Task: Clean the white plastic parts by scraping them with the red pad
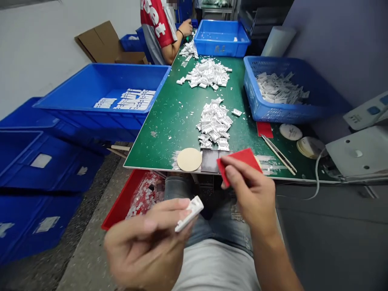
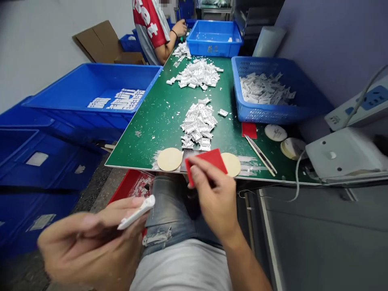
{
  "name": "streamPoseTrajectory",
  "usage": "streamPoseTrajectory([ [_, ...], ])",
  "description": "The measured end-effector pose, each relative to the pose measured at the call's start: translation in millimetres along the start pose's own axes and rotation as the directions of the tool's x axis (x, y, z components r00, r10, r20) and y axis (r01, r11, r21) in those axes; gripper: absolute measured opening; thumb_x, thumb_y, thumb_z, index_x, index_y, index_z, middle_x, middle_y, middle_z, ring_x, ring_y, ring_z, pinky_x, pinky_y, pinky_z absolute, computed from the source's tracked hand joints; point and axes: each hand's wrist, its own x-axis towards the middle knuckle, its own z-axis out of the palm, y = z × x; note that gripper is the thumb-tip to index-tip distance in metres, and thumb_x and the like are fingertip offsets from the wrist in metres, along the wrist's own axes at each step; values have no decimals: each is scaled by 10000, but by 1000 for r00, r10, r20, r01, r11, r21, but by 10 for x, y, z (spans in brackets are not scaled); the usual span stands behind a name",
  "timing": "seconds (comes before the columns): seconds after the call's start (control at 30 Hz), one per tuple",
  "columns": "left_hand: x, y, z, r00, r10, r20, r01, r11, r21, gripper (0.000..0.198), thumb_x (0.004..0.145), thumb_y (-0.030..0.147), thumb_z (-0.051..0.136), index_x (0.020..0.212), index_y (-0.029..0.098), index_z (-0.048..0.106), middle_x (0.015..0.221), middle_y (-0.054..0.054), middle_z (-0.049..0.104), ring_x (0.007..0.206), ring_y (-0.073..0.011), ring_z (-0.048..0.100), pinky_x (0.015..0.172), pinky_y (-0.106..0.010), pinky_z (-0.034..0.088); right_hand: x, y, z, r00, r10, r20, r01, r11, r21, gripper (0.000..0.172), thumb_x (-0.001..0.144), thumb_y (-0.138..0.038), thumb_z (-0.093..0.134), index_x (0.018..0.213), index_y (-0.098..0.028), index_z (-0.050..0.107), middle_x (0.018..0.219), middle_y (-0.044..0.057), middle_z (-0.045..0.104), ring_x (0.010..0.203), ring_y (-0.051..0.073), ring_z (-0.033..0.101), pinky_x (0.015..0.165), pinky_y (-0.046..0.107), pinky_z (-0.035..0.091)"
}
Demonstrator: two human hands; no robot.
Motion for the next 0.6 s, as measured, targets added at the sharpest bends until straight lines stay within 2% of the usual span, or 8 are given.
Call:
streamPoseTrajectory([
  [0.07, 50, 84, 170, 995, 97, -13, -97, 995, 22, 619, 642, 55, 969, 1046, 312, 577, 803, 108, 836, 780, -184, 810, 846, -368, 673, -56, -55, -30, 984, -94, 149, 96, 995, -7, 222, 989, -306, 747, 1186, -286, 850, 847, 19, 848, 667, 176, 749, 656, 279, 630],
  [0.17, 111, 150, 277, 998, 54, 34, -55, 998, 34, 561, 690, 106, 964, 1061, 293, 587, 804, 77, 840, 751, -182, 804, 804, -343, 668, -150, -143, -69, 924, -259, 280, 258, 965, 42, 245, 925, -232, 823, 1156, -310, 850, 936, 4, 867, 713, 175, 772, 706, 269, 644],
  [0.33, 134, 171, 234, 996, 40, 75, -46, 995, 83, 579, 685, 104, 969, 1058, 309, 575, 803, 83, 838, 754, -189, 799, 853, -390, 666, -193, -173, -51, 915, -310, 259, 315, 949, 26, 240, 916, -150, 813, 1105, -295, 843, 958, 8, 869, 750, 184, 787, 713, 269, 650],
  [0.47, 102, 186, 283, 998, 47, 35, -48, 997, 53, 528, 703, 132, 968, 1055, 298, 611, 811, 69, 838, 749, -176, 793, 830, -344, 664, -198, -152, -48, 908, -324, 266, 332, 943, 17, 260, 914, -120, 811, 1109, -293, 824, 953, -6, 862, 749, 161, 777, 713, 237, 640],
  [0.53, 85, 187, 310, 999, 37, 6, -37, 999, 30, 507, 708, 146, 969, 1056, 296, 633, 801, 70, 832, 735, -165, 789, 805, -311, 664, -215, -121, -66, 903, -333, 272, 348, 937, -8, 306, 914, -109, 807, 1150, -304, 809, 987, -9, 861, 767, 161, 776, 732, 241, 643],
  [0.6, 86, 173, 304, 999, 38, 12, -38, 999, 15, 506, 699, 130, 970, 1061, 289, 653, 795, 69, 825, 712, -155, 784, 771, -280, 662, -236, -67, -90, 888, -381, 258, 407, 912, -51, 421, 909, -100, 801, 1275, -304, 771, 1100, 18, 857, 842, 192, 785, 794, 286, 656],
])
